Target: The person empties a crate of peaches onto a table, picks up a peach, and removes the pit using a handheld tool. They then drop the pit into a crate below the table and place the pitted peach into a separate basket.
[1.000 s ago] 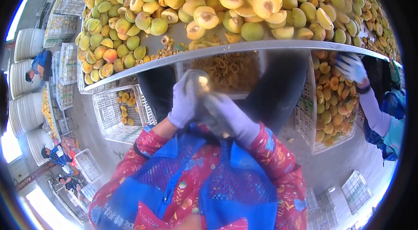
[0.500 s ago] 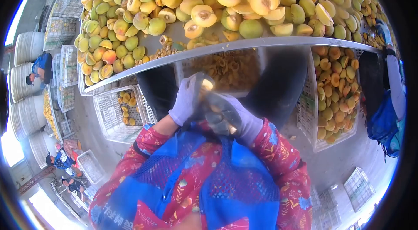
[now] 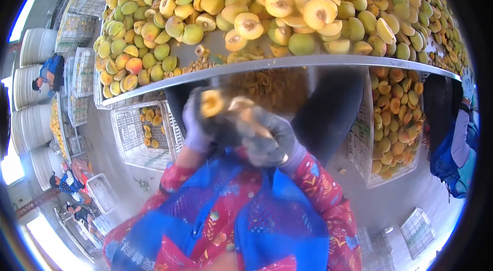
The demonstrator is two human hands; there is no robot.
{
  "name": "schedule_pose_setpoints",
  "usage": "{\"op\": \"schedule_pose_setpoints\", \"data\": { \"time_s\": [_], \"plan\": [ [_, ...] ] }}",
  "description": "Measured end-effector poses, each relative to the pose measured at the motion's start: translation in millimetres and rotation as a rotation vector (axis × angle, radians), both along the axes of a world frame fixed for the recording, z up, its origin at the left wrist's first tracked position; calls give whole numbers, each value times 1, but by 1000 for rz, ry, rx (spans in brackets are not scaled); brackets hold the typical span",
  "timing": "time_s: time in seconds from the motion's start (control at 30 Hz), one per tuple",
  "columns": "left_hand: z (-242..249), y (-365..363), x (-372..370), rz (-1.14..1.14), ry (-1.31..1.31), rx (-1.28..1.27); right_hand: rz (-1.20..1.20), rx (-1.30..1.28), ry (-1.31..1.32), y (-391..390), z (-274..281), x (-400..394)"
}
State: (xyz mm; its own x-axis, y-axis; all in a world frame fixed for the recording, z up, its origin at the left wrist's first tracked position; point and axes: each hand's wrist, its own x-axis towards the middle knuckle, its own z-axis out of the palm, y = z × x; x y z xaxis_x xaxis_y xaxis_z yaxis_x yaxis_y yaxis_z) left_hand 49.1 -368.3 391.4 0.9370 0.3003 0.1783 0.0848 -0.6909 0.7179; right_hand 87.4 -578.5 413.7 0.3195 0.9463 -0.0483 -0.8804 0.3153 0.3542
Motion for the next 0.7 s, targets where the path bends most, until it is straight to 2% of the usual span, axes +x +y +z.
{"op": "schedule_pose_setpoints", "data": {
  "time_s": [0.03, 0.1, 0.13, 0.23, 0.27, 0.3, 0.33, 0.4, 0.47, 0.53, 0.57, 0.6, 0.7],
  "plan": [
    [15, 30, -11, -16, -47, 259, -20, -76, 16, -5, -7, 3],
    [50, 78, -24, 321, 285, 148, 30, -29, 100, -16, -20, 21],
    [65, 94, -30, 419, 441, 376, 72, -127, 115, -20, -21, 25],
    [71, 108, -16, 335, 274, 715, 121, -251, 10, -17, -36, 26],
    [65, 107, 0, 172, 246, 780, 118, -291, -18, -14, -31, 28],
    [74, 83, 28, 174, 242, 580, 114, -334, -47, -10, -23, 30],
    [65, 71, 49, 126, 118, 538, 108, -379, -77, -8, -18, 31],
    [54, 42, 102, 25, 210, 433, 51, -463, -144, -11, -30, 22],
    [43, 25, 141, -267, 384, 500, 13, -604, -203, -16, -27, 15],
    [1, 29, 166, -250, 385, 161, -7, -801, -254, -21, -6, 14],
    [-2, 26, 170, -239, 387, -7, 0, -880, -341, -23, 3, 14],
    [-5, 26, 166, -164, 306, -62, 7, -959, -427, -24, 12, 15],
    [-2, 28, 142, -57, 60, -433, -9, -1087, -706, -21, 37, 16]
  ]
}}
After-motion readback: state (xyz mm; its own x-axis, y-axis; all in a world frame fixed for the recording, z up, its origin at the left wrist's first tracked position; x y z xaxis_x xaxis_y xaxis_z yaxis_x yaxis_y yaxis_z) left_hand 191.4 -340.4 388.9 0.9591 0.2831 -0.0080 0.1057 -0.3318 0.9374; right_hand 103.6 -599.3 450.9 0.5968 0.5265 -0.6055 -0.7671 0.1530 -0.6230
